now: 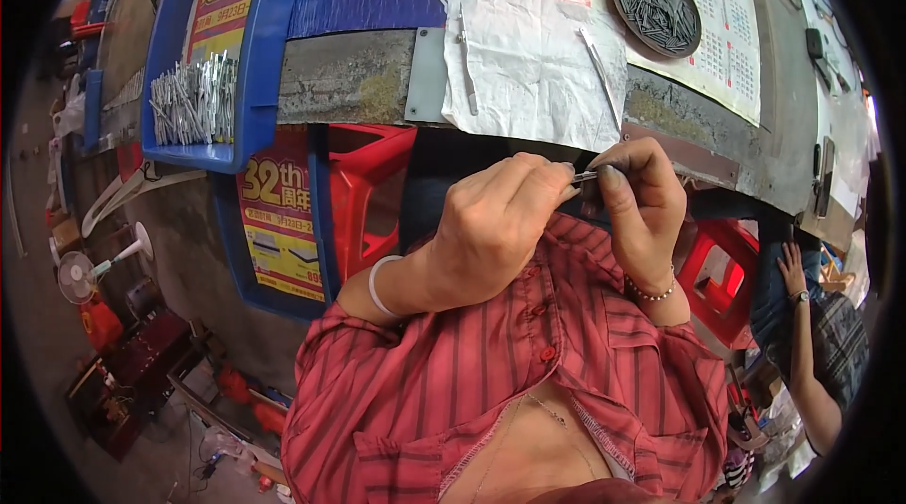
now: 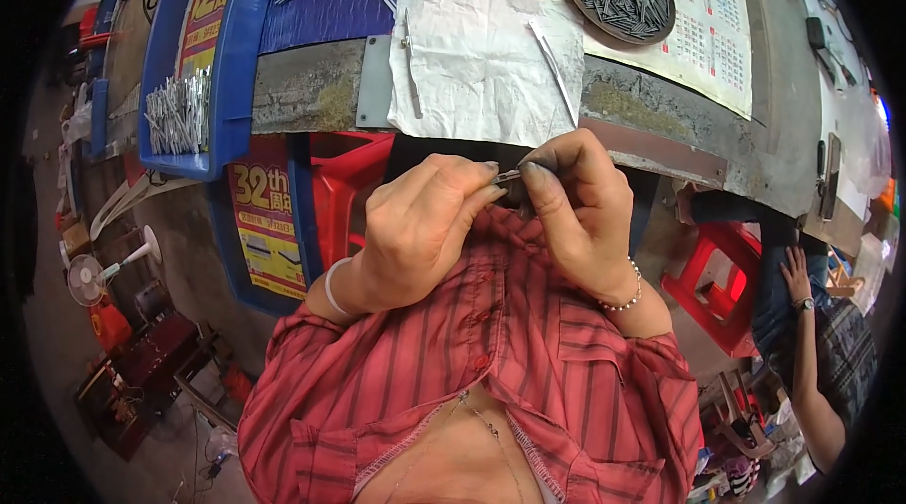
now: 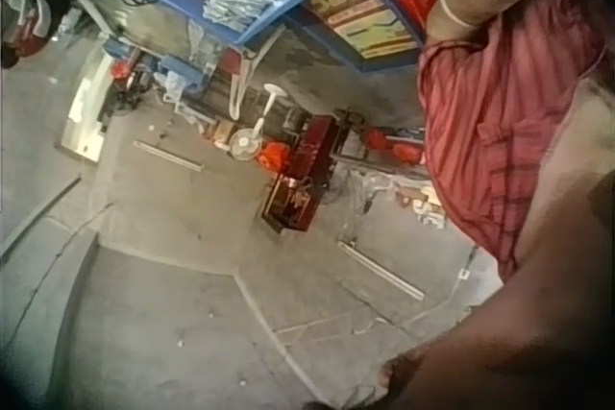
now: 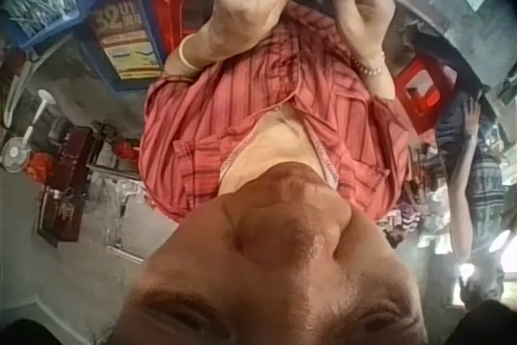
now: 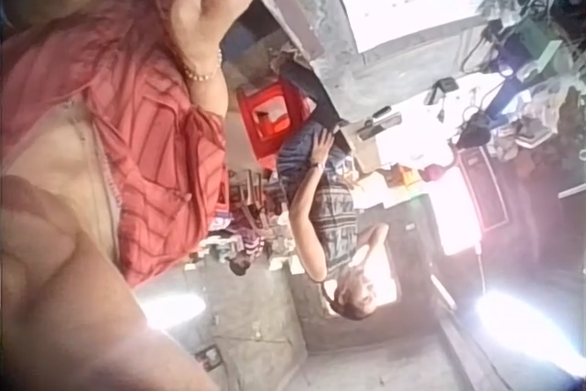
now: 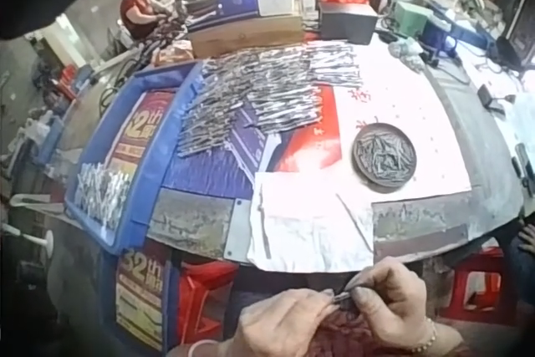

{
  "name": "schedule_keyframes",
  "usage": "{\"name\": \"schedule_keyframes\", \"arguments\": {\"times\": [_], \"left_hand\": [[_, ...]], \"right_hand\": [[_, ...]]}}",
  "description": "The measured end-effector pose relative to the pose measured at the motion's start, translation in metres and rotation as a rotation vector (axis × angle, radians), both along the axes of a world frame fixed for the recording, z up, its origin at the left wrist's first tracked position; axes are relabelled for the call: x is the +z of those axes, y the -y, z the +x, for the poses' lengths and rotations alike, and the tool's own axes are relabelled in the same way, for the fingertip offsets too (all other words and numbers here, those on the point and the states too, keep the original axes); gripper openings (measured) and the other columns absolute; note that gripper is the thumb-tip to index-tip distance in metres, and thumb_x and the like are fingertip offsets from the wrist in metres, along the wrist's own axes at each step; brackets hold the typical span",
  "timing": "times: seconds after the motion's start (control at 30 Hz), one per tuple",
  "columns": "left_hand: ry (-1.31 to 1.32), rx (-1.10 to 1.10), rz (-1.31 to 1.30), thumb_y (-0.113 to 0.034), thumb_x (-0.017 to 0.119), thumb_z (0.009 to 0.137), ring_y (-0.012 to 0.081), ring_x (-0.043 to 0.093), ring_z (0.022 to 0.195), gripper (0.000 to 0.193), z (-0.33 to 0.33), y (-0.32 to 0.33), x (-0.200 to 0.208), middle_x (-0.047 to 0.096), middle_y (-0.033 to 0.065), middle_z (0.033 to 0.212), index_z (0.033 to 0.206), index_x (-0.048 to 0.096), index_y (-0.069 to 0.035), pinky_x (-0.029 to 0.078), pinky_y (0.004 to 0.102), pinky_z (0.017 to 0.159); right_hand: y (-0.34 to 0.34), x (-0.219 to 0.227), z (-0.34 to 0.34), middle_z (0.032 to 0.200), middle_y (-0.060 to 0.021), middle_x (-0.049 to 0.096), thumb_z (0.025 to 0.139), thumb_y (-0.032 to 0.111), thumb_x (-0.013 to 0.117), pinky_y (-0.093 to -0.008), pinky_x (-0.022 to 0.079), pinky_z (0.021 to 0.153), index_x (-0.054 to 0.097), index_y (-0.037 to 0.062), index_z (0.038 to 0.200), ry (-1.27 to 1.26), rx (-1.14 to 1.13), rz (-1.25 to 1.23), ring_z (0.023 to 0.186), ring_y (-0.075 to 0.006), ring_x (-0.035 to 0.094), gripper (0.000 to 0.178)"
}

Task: Manually assembling small metal hardware components by attaching rings to slides.

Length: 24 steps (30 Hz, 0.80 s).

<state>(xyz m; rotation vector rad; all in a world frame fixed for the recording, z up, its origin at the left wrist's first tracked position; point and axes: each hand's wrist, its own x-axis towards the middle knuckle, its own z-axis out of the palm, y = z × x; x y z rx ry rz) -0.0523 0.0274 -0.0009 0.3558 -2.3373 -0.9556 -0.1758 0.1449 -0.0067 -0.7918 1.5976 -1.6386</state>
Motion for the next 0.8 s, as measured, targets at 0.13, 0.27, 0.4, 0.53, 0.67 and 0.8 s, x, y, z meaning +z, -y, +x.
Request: {"name": "schedule_keyframes", "arguments": {"times": [0.13, 0.27, 0.4, 0.53, 0.67, 0.8], "left_hand": [[0.027, -0.005, -0.060, 0.005, 0.071, 0.069, 0.0257, 0.062, 0.065, 0.025, -0.001, -0.001, -0.002, 0.060, 0.0120, 0.077, 0.090, 0.059, 0.001, 0.050, 0.0317, 0.054], [0.047, -0.006, -0.099, 0.005, 0.071, 0.068, 0.0257, 0.061, 0.063, 0.025, -0.005, -0.002, 0.000, 0.059, 0.0118, 0.075, 0.090, 0.058, 0.001, 0.049, 0.0319, 0.054], [0.090, -0.016, -0.121, 0.004, 0.071, 0.069, 0.0262, 0.061, 0.063, 0.026, -0.014, 0.001, 0.002, 0.059, 0.0121, 0.075, 0.090, 0.057, 0.001, 0.049, 0.0322, 0.054], [0.133, -0.048, -0.129, 0.004, 0.070, 0.070, 0.0269, 0.061, 0.064, 0.025, -0.024, 0.005, 0.007, 0.060, 0.0122, 0.076, 0.091, 0.057, 0.001, 0.049, 0.0328, 0.054], [0.150, -0.111, -0.087, 0.004, 0.068, 0.072, 0.0284, 0.061, 0.065, 0.022, -0.043, 0.015, 0.016, 0.060, 0.0128, 0.077, 0.092, 0.058, 0.001, 0.049, 0.0334, 0.055], [-0.009, -0.128, -0.121, 0.001, 0.065, 0.077, 0.0302, 0.061, 0.070, 0.014, -0.102, 0.061, 0.026, 0.060, 0.0149, 0.080, 0.089, 0.060, 0.000, 0.048, 0.0361, 0.062]], "right_hand": [[-0.002, -0.003, -0.001, 0.073, -0.0032, 0.058, 0.093, 0.008, 0.054, -0.0185, 0.043, 0.055, 0.049, -0.0018, 0.091, 0.062, -0.007, 0.002, 0.060, -0.0052, 0.052, 0.011], [-0.002, -0.003, -0.004, 0.074, -0.0033, 0.058, 0.093, 0.010, 0.055, -0.0184, 0.042, 0.055, 0.049, -0.0007, 0.089, 0.169, -0.006, 0.024, 0.061, -0.0049, 0.052, 0.013], [0.001, -0.008, -0.013, 0.074, -0.0034, 0.058, 0.093, 0.012, 0.055, -0.0185, 0.042, 0.055, 0.049, 0.0000, 0.088, 0.204, 0.000, 0.014, 0.061, -0.0051, 0.052, 0.014], [0.003, -0.012, -0.022, 0.074, -0.0035, 0.058, 0.093, 0.011, 0.054, -0.0186, 0.042, 0.055, 0.049, 0.0003, 0.089, 0.251, -0.010, -0.013, 0.062, -0.0054, 0.053, 0.013], [0.002, -0.010, -0.036, 0.076, -0.0042, 0.058, 0.094, 0.011, 0.052, -0.0194, 0.044, 0.057, 0.050, -0.0007, 0.094, 0.316, -0.037, -0.044, 0.064, -0.0067, 0.054, 0.012], [-0.011, -0.016, -0.060, 0.087, -0.0058, 0.060, 0.092, 0.006, 0.052, -0.0213, 0.048, 0.064, 0.051, -0.0019, 0.105, 0.106, -0.326, -0.068, 0.073, -0.0088, 0.058, 0.016]]}}
